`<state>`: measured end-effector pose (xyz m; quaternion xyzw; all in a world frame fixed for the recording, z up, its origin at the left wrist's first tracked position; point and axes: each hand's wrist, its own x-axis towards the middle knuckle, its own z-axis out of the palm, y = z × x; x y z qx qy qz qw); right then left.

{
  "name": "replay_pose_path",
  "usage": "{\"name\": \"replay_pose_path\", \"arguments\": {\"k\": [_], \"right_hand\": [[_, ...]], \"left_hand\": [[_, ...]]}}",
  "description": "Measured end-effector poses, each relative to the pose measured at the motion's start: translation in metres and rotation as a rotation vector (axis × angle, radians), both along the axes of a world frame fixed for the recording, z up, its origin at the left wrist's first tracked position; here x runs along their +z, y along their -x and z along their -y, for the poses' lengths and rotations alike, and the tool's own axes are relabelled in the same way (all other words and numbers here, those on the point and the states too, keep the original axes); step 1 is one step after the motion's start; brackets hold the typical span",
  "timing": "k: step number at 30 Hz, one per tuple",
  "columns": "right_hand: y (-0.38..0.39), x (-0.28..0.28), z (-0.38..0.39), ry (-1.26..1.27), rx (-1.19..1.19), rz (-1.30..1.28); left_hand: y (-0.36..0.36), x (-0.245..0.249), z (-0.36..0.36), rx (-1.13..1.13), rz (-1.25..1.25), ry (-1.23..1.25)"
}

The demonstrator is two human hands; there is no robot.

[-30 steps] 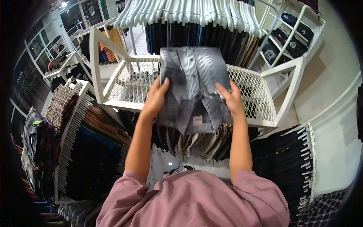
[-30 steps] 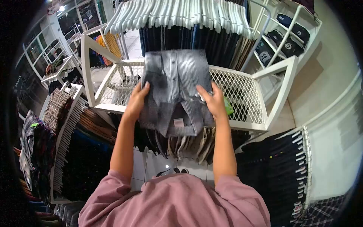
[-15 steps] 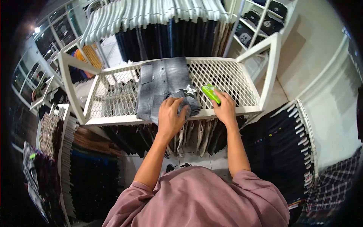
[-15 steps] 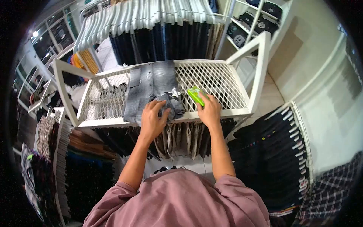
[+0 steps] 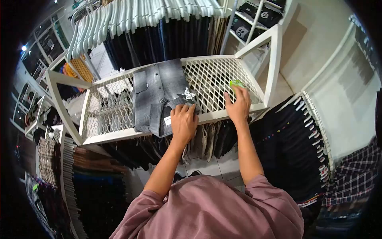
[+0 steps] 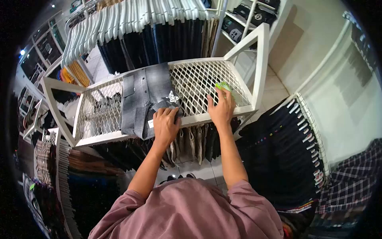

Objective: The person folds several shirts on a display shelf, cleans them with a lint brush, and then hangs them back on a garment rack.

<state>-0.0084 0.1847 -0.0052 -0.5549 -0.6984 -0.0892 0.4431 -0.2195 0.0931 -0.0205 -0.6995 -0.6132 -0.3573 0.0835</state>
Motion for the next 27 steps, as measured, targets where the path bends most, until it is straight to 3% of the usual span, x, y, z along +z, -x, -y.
{"name": "replay_pose_path", "arguments": {"k": [3,8,11,13,15,19,21,25,27], "right_hand": [[0.041,0.003,0.004,0.211,0.303,-0.177],[0.082,0.013,0.004,0.234,0.44,-0.213],[0.096,0.006,-0.007,0.265,0.48,-0.185],[0.109,0.004,-0.013,0.292,0.501,-0.14],[0.129,-0.005,-0.023,0.27,0.453,-0.032],[0.169,-0.006,-0.033,0.322,0.536,0.01],[0.188,0.019,-0.024,0.612,0.451,0.075],[0.212,0.011,-0.013,0.56,0.383,0.207],[0.214,0.004,-0.013,0.535,0.378,0.242]], "left_hand": [[0.007,0.018,0.002,-0.02,-0.057,0.13],[0.079,0.064,0.068,-0.085,-0.089,0.211],[0.142,0.08,0.12,0.265,0.013,0.098],[0.179,0.068,0.145,0.581,-0.134,0.115],[0.198,0.053,0.157,0.706,-0.117,0.091],[0.186,0.038,0.162,0.935,0.288,0.062],[0.171,0.041,0.158,0.942,0.514,0.159],[0.166,0.02,0.137,0.783,0.646,0.054],[0.167,0.009,0.129,0.773,0.366,-0.007]]}}
